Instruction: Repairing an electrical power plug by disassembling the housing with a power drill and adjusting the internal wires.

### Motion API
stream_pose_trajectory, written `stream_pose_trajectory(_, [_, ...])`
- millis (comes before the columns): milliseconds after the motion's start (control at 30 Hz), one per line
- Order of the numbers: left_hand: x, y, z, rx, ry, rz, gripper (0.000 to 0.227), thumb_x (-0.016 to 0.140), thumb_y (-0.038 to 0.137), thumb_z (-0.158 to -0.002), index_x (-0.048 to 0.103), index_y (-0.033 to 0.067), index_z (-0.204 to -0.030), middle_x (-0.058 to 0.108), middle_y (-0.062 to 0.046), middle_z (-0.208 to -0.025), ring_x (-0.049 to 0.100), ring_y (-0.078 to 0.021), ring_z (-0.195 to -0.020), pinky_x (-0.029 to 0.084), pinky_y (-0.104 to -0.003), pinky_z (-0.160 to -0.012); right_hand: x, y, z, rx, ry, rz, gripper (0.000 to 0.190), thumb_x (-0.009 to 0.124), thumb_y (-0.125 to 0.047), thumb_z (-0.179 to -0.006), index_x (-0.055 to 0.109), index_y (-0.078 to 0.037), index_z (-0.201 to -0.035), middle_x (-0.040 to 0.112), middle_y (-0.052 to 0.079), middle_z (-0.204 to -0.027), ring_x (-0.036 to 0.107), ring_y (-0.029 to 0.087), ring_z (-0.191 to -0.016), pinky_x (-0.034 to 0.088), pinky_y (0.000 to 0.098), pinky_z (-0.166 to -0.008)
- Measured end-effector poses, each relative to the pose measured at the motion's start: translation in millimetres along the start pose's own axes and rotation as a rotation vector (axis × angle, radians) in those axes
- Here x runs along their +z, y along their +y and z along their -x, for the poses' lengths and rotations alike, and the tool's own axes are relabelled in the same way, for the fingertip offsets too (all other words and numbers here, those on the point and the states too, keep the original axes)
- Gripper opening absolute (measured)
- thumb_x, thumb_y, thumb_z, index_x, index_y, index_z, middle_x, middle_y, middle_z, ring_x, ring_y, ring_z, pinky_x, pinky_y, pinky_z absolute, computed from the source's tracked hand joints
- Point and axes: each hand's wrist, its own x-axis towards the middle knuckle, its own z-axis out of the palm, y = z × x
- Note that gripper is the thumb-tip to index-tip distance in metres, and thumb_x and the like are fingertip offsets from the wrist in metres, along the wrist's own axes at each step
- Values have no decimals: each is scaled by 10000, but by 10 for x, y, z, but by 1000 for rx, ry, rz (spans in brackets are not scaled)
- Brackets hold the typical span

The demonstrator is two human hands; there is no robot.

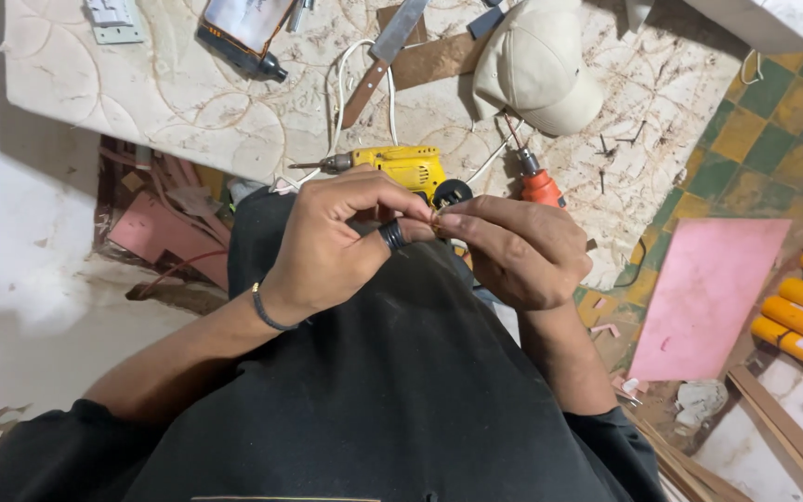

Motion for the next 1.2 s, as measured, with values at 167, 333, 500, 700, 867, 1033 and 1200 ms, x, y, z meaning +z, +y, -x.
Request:
stream_pose_trajectory(167, [-22,6,-23,84,1,-74,52,798,69,-888,776,96,-926,746,-76,-796,680,-265,-719,541,-355,-734,49,-30,26,16,-1,29,214,732,101,-911,790,-1,-732,737,136,-708,618,219,-499,534,357,-519])
stream_pose_trajectory(333, [-118,-135,-48,700,110,-727,33,763,108,-936,785,131,-946,752,-29,-920,624,-208,-822,509,-408,-1014,95,-69,75,278,-122,-79,153,724,-16,-962,739,17,-814,676,136,-687,634,292,-532,541,378,-500])
stream_pose_trajectory(500, [-150,-347,-30,756,166,-733,71,754,109,-941,800,150,-905,750,7,-875,576,-178,-795,503,-466,-1048,131,-96,146,483,-157,-249,305,604,-82,-1033,678,-1,-748,617,114,-600,599,279,-473,509,371,-464])
stream_pose_trajectory(700, [-173,-87,10,456,62,-634,197,763,-55,-898,799,138,-918,781,18,-904,610,-156,-846,368,-434,-1142,118,-116,271,488,-105,-11,183,723,-103,-948,629,34,-1025,695,126,-853,672,194,-696,556,293,-640])
stream_pose_trajectory(867, [-113,-111,57,413,46,-622,220,760,-47,-904,792,170,-920,776,51,-914,590,-124,-813,341,-412,-1145,102,-158,219,346,-190,-24,89,806,22,-871,726,-2,-903,743,122,-860,711,201,-742,592,308,-689])
stream_pose_trajectory(1033, [-125,-165,95,467,33,-708,165,719,11,-910,788,151,-964,753,50,-955,630,-153,-840,310,-455,-1155,188,-202,425,473,-217,119,147,740,144,-867,649,29,-880,707,105,-821,622,209,-671,499,319,-642])
stream_pose_trajectory(1200, [-36,-573,135,616,172,-742,75,705,178,-976,752,199,-922,700,59,-884,580,-134,-776,393,-507,-1083,376,-27,741,437,-101,-28,342,630,-210,-1048,668,-58,-744,628,57,-575,629,300,-476,511,377,-457])
